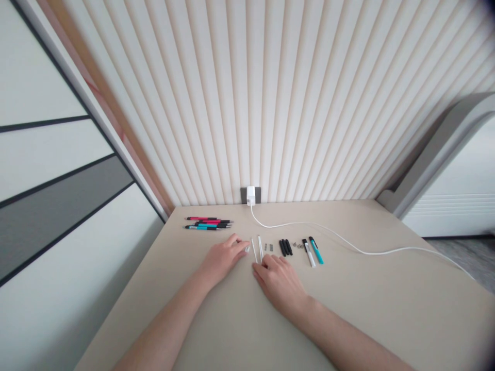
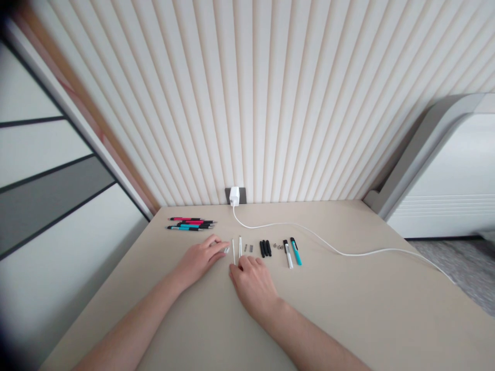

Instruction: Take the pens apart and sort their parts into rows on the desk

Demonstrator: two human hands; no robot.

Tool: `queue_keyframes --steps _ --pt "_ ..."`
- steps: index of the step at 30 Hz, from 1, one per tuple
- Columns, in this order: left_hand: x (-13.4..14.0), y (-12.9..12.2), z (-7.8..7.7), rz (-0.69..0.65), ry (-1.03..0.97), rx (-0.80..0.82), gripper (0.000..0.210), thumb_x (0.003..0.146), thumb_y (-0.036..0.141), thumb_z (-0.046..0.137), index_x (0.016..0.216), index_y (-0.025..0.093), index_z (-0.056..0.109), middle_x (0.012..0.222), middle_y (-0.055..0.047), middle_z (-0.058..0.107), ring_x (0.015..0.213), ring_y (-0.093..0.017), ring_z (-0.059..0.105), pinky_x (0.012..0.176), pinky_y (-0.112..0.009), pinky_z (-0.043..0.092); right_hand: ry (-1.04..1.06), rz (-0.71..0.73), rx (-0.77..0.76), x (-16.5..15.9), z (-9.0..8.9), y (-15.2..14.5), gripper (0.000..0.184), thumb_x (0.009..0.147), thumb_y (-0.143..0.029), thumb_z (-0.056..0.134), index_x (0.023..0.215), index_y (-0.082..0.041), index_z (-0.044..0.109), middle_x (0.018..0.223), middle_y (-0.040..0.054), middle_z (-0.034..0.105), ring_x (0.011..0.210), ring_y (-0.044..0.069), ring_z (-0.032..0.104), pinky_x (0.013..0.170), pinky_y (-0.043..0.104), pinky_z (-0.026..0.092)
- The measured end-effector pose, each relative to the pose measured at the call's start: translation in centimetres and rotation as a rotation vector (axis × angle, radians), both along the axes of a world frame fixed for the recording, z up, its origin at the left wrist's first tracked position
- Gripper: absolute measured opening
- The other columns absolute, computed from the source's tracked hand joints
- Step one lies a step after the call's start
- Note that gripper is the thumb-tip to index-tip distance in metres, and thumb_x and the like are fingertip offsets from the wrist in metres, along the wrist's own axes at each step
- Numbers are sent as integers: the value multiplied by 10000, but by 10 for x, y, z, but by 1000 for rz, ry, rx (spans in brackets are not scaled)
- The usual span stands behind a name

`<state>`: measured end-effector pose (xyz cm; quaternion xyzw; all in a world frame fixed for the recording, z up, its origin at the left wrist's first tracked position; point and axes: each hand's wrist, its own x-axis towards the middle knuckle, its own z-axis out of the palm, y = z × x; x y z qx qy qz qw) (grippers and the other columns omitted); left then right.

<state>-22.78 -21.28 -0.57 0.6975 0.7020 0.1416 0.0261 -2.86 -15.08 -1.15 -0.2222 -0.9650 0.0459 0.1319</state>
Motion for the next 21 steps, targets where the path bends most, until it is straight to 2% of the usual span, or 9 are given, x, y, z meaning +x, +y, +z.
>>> queue_keyframes --steps 10,18,21 --pt "2 -2 1 -53 59 -12 278 976 269 420 1154 314 630 1067 10 619 842 -149 629 705 -226 446 19 -57 -33 5 11 0 139 942 -224 502 907 -205 636 934 64 600 840 189 570 759 306 396" --pt "3 -1 1 -48 66 -17 249 983 265 405 1074 271 637 1037 2 626 851 -150 635 701 -226 449 29 -69 -36 5 7 -2 161 948 -227 487 920 -202 643 950 67 621 890 199 575 779 318 400" --pt "3 -1 1 -45 69 -21 260 985 276 400 1111 278 628 1039 -2 620 850 -150 636 709 -229 456 36 -82 -21 5 7 -2 150 942 -219 499 908 -210 644 942 54 628 894 202 571 764 322 394"
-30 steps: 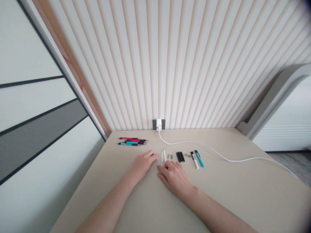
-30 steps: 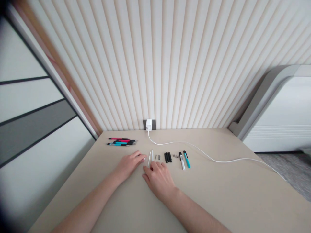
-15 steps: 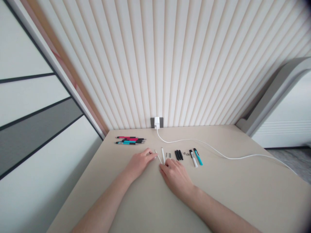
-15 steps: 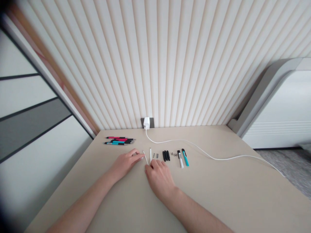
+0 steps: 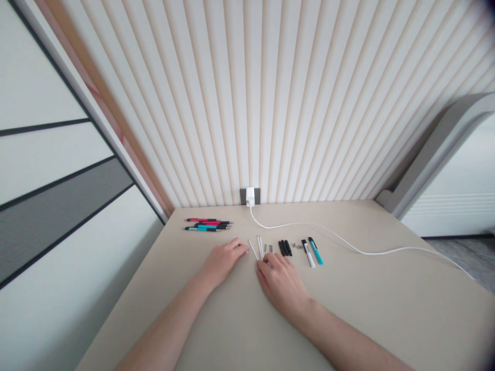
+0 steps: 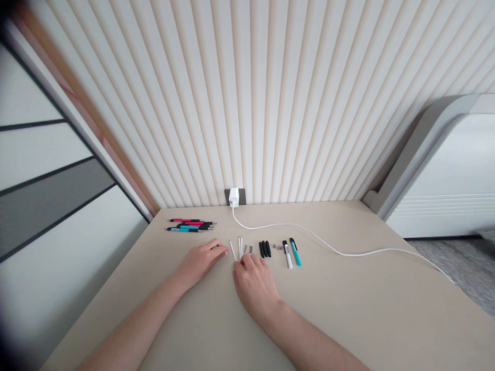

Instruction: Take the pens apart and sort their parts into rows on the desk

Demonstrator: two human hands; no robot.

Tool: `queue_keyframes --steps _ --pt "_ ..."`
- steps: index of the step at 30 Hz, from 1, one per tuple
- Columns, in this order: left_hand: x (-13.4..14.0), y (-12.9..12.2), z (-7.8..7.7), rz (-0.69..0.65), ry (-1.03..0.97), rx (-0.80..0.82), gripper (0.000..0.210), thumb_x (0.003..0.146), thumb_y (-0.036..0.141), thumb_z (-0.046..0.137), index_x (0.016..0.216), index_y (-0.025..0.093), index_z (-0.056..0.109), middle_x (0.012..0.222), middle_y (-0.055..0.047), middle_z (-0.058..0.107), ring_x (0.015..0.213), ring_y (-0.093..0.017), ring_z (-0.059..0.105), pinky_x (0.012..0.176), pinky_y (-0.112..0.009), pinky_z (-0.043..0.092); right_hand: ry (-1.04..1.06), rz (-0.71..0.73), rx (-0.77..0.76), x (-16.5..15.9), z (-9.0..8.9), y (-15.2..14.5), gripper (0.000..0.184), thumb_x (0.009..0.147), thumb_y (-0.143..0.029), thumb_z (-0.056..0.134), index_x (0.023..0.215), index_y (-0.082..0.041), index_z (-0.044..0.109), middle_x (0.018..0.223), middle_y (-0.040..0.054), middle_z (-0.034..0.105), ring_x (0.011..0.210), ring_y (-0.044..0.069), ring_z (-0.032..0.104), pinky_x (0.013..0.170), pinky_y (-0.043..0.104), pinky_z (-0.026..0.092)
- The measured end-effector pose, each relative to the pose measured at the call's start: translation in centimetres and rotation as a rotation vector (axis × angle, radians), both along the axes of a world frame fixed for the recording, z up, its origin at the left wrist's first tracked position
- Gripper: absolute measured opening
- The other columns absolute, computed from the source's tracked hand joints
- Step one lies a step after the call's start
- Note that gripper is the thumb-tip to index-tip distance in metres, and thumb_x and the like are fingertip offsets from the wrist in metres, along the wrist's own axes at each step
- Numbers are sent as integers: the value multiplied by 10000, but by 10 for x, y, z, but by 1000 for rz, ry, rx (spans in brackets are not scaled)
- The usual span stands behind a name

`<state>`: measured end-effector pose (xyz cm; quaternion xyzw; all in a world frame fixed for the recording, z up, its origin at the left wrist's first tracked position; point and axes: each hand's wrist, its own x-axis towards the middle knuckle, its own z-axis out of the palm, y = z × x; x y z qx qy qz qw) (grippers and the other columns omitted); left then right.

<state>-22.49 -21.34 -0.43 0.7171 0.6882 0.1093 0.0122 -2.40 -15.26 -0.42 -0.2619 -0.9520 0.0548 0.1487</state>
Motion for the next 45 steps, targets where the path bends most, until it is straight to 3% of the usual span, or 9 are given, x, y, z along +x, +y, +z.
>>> queue_keyframes --steps 6,12,18,21,26,35,45 --pt "8 -3 7 31 74 35 353 991 289 373 1314 317 511 1158 -29 573 733 -132 618 636 -237 460 16 -10 27 -1 -2 0 167 942 -206 496 855 -209 638 908 42 629 872 197 566 752 324 383" --pt "43 -12 13 -7 85 -14 328 993 263 334 1225 271 565 1058 -45 593 794 -162 639 646 -241 483 46 -27 33 0 -4 1 138 924 -178 513 898 -205 645 911 46 630 875 200 556 759 323 378" --pt "67 -14 8 67 84 -71 396 991 297 327 1362 231 447 1060 -78 599 829 -201 656 656 -283 516 134 -115 48 5 -2 27 186 933 -189 497 970 -241 672 1021 63 627 948 214 536 830 342 361" --pt "69 -14 8 73 90 -83 376 975 351 378 1319 246 489 1092 -81 583 838 -209 654 667 -295 527 120 -78 63 5 -3 37 215 913 -206 545 1077 -275 665 1143 73 604 1023 228 521 865 354 355" --pt "70 -13 12 58 94 -96 345 958 385 422 1269 279 524 1120 -75 560 819 -215 652 666 -326 542 49 -67 71 3 -4 37 206 887 -216 587 1065 -272 673 1202 80 588 1083 246 504 905 375 346" --pt "68 -13 16 36 88 -126 252 966 321 428 1165 245 562 1148 -63 571 842 -204 664 675 -316 550 59 -96 55 5 -3 38 126 895 -227 573 926 -254 692 1189 54 608 1085 229 509 936 379 327" --pt "67 -13 14 46 85 -126 265 953 308 473 1203 271 553 1213 -60 559 842 -193 671 666 -296 551 69 -97 39 6 -3 40 226 897 -222 583 1085 -309 673 1176 48 621 1074 220 520 935 376 316"
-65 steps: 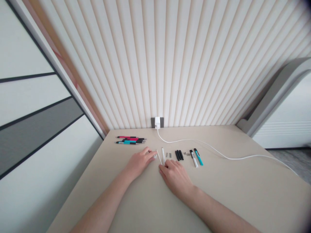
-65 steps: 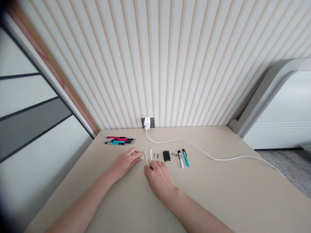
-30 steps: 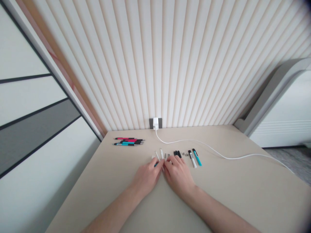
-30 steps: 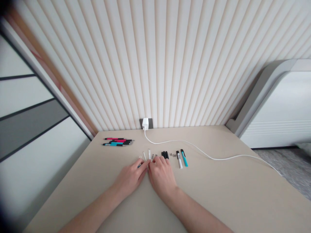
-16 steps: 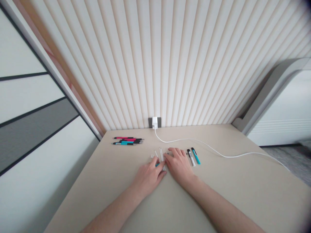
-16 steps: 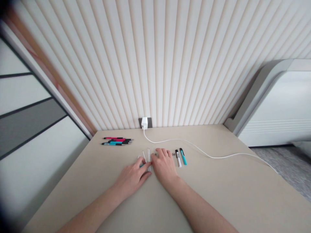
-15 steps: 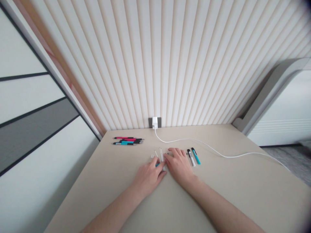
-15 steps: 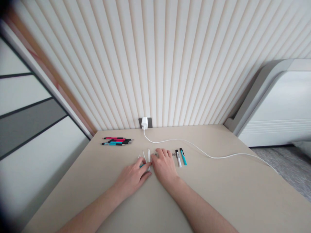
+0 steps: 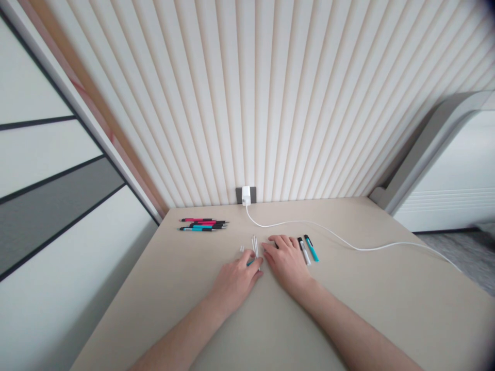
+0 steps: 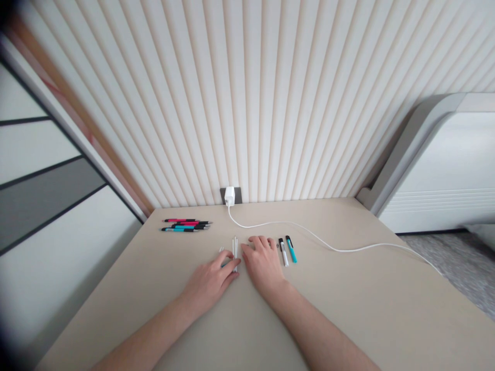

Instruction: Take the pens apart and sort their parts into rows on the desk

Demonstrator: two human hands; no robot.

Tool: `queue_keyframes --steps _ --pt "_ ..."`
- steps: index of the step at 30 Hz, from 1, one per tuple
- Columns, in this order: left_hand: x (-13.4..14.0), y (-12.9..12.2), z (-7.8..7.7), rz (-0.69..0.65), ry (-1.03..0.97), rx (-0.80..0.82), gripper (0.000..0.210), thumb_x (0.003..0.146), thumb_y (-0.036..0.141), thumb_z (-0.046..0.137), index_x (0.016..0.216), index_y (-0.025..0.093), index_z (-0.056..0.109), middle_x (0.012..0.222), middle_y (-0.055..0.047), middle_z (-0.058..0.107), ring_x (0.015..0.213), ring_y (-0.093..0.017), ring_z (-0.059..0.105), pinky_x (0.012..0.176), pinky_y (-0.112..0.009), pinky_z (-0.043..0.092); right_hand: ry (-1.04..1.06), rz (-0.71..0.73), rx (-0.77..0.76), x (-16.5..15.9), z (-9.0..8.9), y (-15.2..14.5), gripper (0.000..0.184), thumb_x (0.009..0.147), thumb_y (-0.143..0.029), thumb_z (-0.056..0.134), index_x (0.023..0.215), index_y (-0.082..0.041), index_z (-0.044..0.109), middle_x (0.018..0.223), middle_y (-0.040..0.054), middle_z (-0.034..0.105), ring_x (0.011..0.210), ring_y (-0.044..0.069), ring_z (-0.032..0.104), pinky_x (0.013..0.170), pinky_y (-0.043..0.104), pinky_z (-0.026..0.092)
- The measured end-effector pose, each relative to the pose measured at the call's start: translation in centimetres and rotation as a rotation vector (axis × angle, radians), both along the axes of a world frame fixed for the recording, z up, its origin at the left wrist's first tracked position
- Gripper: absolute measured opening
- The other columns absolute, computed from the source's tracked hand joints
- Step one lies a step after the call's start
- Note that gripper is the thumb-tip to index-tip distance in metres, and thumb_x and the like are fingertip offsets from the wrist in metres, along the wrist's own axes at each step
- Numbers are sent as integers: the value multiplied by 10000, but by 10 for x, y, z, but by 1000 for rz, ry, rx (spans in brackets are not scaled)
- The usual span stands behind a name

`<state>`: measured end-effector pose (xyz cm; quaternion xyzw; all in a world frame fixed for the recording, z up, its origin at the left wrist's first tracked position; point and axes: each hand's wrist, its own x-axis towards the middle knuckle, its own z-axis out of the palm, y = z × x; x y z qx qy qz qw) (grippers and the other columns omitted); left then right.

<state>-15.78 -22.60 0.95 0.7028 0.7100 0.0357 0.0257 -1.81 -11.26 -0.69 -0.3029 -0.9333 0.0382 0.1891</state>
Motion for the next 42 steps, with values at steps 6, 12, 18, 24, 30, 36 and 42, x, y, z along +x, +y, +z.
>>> queue_keyframes --steps 6,12,18,24,30,36,42 --pt "-4 0 -3 -19 -19 17 236 944 282 499 1161 271 591 1209 -58 572 830 -189 672 672 -294 546 21 -10 6 0 -2 2 158 907 -229 578 979 -293 702 1151 39 629 1057 215 526 933 378 320" --pt "-7 0 -10 -30 -20 44 232 936 262 518 1156 275 591 1203 -49 577 806 -178 670 654 -279 535 17 -12 10 -2 -5 3 146 908 -223 577 941 -281 707 1137 40 636 1053 217 529 924 384 319" --pt "-6 0 -10 -25 -29 47 286 938 264 512 1220 277 559 1216 -55 569 818 -176 669 668 -282 545 48 -5 1 -1 -6 3 190 912 -185 551 995 -274 697 1136 52 640 1064 229 528 930 398 323" --pt "-5 -3 -6 17 -232 308 422 983 252 360 1402 229 413 1176 -107 577 942 -197 639 805 -321 549 200 148 -81 0 10 -11 277 931 -155 481 1160 -212 626 1088 84 655 1021 215 544 914 368 373" --pt "3 -13 -8 -97 -710 746 344 981 161 330 1254 215 532 1060 -94 639 999 -170 618 909 -329 520 319 312 -302 -4 13 -39 207 929 -219 492 1105 -193 599 1020 81 661 971 217 569 866 352 422" --pt "11 -12 -9 151 -1046 764 248 975 293 430 1145 194 581 1188 -109 640 1122 -210 594 980 -365 481 445 325 -500 -5 10 -40 172 937 -249 493 1018 -210 640 924 46 685 877 176 605 814 301 452" --pt "1 -1 -9 389 -1183 616 389 935 412 498 1235 172 554 1013 -76 687 809 -154 634 773 -276 521 739 58 -830 -7 4 -20 260 897 -420 558 936 -183 658 801 35 681 726 158 588 677 271 462"
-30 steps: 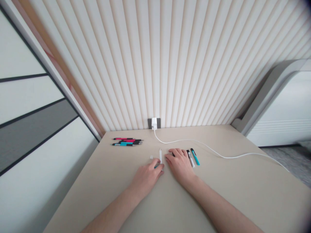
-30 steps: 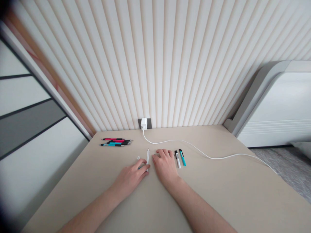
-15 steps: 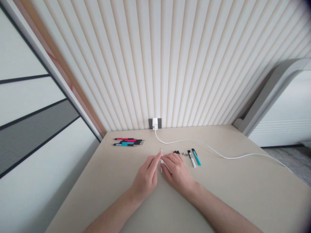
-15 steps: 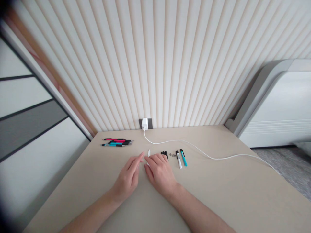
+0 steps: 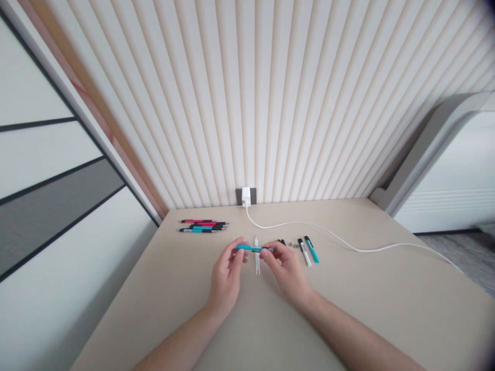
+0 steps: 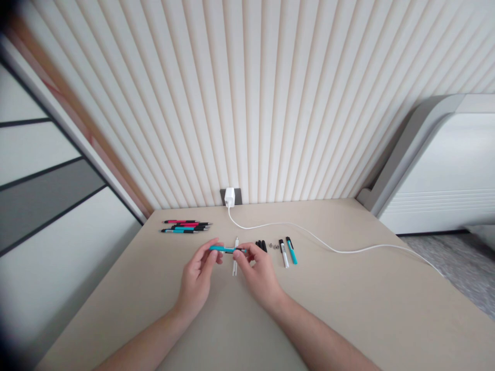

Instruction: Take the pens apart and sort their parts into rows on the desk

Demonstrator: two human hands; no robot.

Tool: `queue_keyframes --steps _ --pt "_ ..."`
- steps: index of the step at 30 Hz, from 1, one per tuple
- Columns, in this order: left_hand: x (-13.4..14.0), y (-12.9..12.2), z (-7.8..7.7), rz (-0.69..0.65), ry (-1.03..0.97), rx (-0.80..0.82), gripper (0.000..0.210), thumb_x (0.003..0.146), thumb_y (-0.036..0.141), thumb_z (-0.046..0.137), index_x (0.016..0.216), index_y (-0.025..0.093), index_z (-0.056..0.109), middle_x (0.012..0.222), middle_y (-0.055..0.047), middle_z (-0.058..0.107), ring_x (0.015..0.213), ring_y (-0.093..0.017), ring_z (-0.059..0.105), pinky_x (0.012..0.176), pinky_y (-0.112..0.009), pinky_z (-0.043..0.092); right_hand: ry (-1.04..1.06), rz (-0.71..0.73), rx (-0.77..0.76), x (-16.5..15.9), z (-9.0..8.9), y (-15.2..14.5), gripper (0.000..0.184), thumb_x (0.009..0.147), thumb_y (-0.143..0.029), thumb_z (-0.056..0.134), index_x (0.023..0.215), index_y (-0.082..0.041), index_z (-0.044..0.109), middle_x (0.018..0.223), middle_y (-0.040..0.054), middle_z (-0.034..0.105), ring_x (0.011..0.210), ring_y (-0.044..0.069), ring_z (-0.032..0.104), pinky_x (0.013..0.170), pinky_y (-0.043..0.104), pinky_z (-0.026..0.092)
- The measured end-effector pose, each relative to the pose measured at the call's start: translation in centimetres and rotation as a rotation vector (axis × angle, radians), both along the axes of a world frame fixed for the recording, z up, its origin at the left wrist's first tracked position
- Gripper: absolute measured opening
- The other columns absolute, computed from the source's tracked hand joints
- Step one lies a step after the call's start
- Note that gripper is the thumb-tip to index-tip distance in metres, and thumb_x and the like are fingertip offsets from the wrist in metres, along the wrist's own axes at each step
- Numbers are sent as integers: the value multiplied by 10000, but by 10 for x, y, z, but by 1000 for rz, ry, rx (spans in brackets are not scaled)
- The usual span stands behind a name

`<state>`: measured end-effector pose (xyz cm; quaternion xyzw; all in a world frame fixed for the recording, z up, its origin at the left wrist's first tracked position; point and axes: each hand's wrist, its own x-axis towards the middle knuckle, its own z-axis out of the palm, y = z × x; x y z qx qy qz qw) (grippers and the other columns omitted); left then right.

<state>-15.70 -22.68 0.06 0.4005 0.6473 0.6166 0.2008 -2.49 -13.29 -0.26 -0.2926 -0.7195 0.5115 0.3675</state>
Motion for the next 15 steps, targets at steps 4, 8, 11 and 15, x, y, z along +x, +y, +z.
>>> queue_keyframes --steps 4,8,11,15 --pt "1 4 -3 -193 85 -170 363 914 421 513 1118 158 658 746 -22 655 676 -146 582 658 -242 480 161 -32 -108 -2 -7 6 294 868 -454 592 948 -178 655 848 46 688 765 163 610 691 278 478" --pt "5 4 -3 -329 204 -235 332 909 413 514 1004 162 707 654 -2 608 611 -138 538 598 -224 435 174 -36 -125 -3 -10 8 306 850 -451 614 976 -177 666 894 59 699 781 169 622 700 289 491" --pt "5 4 -2 -358 201 -256 341 912 414 507 1049 169 700 655 2 608 616 -141 548 605 -227 438 167 -67 -108 -3 -9 9 295 848 -446 616 963 -181 675 909 62 701 796 176 632 703 290 491" --pt "3 4 -6 -391 154 -267 368 914 414 509 1161 185 658 711 -2 648 635 -142 575 646 -242 463 184 -84 -121 -2 -4 9 285 863 -447 597 949 -181 649 878 52 694 774 165 631 675 276 483"
